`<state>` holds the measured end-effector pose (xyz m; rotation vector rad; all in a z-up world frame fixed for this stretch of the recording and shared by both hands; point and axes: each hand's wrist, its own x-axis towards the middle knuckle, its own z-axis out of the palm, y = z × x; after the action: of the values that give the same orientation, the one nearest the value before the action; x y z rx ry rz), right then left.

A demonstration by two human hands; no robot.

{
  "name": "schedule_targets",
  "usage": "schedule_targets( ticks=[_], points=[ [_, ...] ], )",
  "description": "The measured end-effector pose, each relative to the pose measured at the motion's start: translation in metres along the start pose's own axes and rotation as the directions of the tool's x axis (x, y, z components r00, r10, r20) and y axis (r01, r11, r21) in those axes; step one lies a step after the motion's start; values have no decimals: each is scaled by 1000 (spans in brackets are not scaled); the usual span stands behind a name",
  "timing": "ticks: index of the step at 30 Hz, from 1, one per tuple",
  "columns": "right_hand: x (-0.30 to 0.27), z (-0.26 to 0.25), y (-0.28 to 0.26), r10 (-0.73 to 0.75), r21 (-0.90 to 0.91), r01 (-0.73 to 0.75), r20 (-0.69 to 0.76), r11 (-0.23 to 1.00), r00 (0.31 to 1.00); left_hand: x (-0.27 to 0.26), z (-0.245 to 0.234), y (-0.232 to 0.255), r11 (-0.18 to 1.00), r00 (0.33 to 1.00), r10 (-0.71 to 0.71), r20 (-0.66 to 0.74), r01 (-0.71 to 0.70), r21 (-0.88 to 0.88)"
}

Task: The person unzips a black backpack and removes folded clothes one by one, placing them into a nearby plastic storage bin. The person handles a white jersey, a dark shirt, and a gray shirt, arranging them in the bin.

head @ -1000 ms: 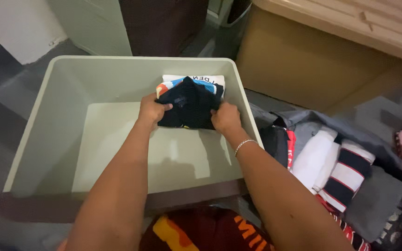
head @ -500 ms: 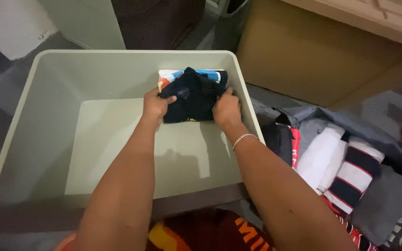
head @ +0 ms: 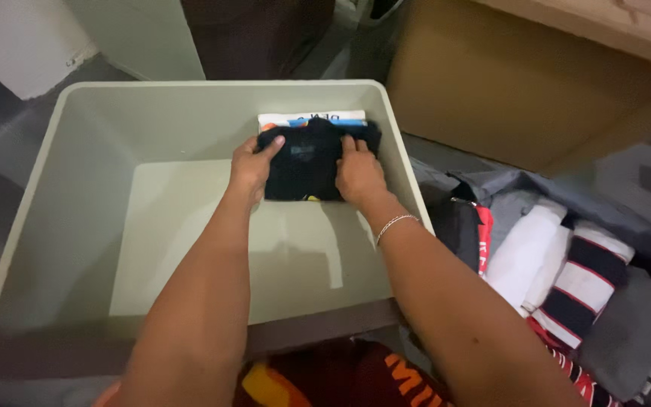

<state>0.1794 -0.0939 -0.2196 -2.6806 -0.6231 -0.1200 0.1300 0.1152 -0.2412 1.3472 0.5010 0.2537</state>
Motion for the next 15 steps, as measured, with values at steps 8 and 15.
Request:
schedule_targets(
  ticks=[8, 15],
  points=[
    [3, 18, 17, -23, -174, 53, 170, 983, 985, 4, -4, -7, 977, 994, 105, -15, -100, 187],
    [-3, 12, 17, -59, -143, 89, 204, 986, 977, -3, -4, 2, 877, 983, 41, -182, 52, 477]
  ],
)
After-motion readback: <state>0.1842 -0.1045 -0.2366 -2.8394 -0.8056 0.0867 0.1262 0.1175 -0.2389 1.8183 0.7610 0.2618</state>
